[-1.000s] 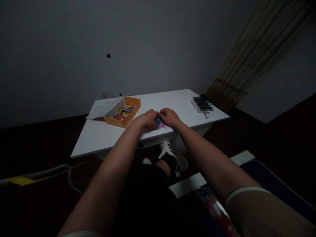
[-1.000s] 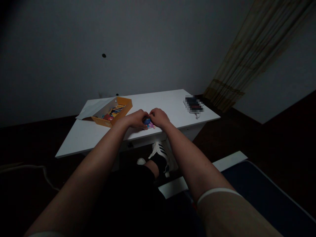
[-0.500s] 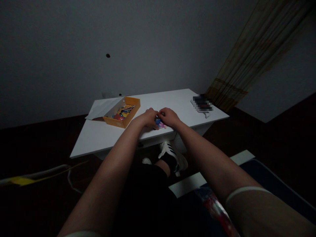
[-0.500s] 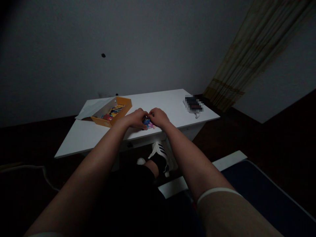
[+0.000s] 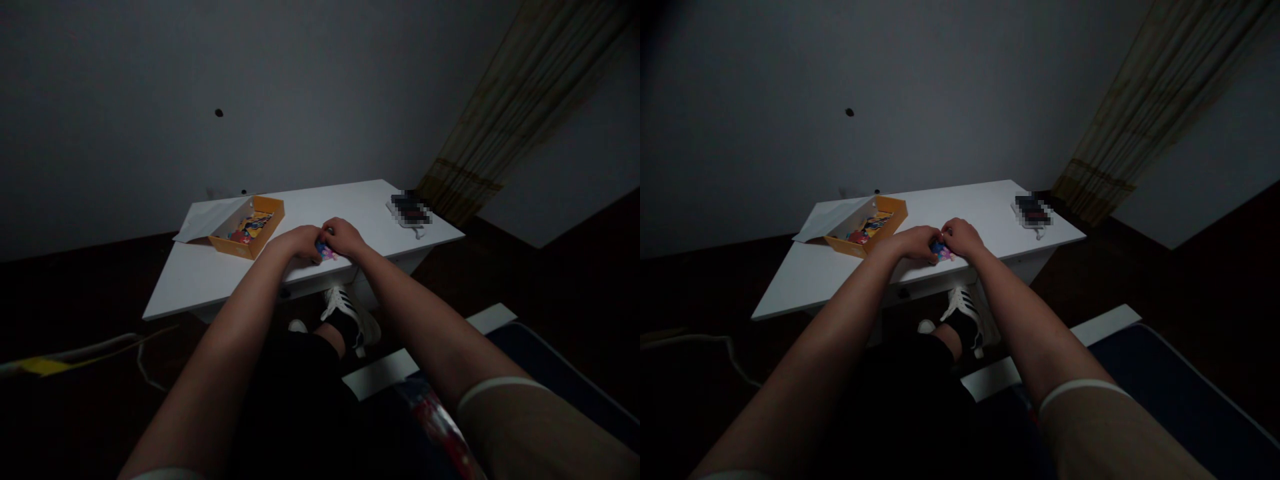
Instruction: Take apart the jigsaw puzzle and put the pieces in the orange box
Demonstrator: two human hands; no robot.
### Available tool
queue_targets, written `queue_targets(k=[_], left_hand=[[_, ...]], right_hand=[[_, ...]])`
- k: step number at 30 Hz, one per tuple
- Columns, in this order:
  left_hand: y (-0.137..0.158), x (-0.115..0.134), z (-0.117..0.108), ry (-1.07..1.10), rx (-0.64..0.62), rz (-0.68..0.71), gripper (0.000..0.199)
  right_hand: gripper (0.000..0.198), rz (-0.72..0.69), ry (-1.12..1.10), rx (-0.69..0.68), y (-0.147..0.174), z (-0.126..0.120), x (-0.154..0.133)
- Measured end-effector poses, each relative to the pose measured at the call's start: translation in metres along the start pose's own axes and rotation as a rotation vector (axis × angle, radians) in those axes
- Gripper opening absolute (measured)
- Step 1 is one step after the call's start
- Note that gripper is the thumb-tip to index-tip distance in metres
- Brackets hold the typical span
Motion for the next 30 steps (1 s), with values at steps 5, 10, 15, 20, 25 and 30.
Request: queue_targets(k=[5, 10, 15, 20, 25, 30], left_hand=[[-0.0008, 0.0035, -0.0006, -0.007, 0.003, 0.025, 0.05], [-0.0035, 0.002, 0.0021, 0.004, 0.01, 0.036, 0.047], [-0.0009, 0.0049, 0.0018, 0.009, 0.014, 0.025, 0.049], [0.0011, 0.0066, 0.002, 0.01, 0.016, 0.03, 0.052], [0.0016, 0.0061, 0.0031, 0.012, 0.037, 0.017, 0.057], [0.0057, 0.0061, -0.0002, -0.017, 0.085, 0.0, 0.076]], right_hand=[[0.022, 0.01, -0.01, 0.002, 0.0013, -0.0017, -0.0012], [0.024, 0.021, 0.005, 0.001, 0.0025, -0.0023, -0.003], [0.025, 0.03, 0.017, -0.002, 0.0014, -0.0016, -0.0025], [0.025, 0.022, 0.008, 0.008, 0.0016, -0.0007, -0.0015], [0.026, 0.011, 0.01, 0.012, 0.0024, -0.0008, -0.0023], [0.025, 0.02, 0.028, 0.001, 0.0016, -0.0012, -0.0033]])
Point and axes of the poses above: each hand's wrist, its own y-axis away from the middle knuckle, its own z-axis out of the palm, x = y × z, the point moved 2 cm from there along -y, towards the middle knuckle, and after that the axes turned 5 degrees about -y, right-handed, at the moved point
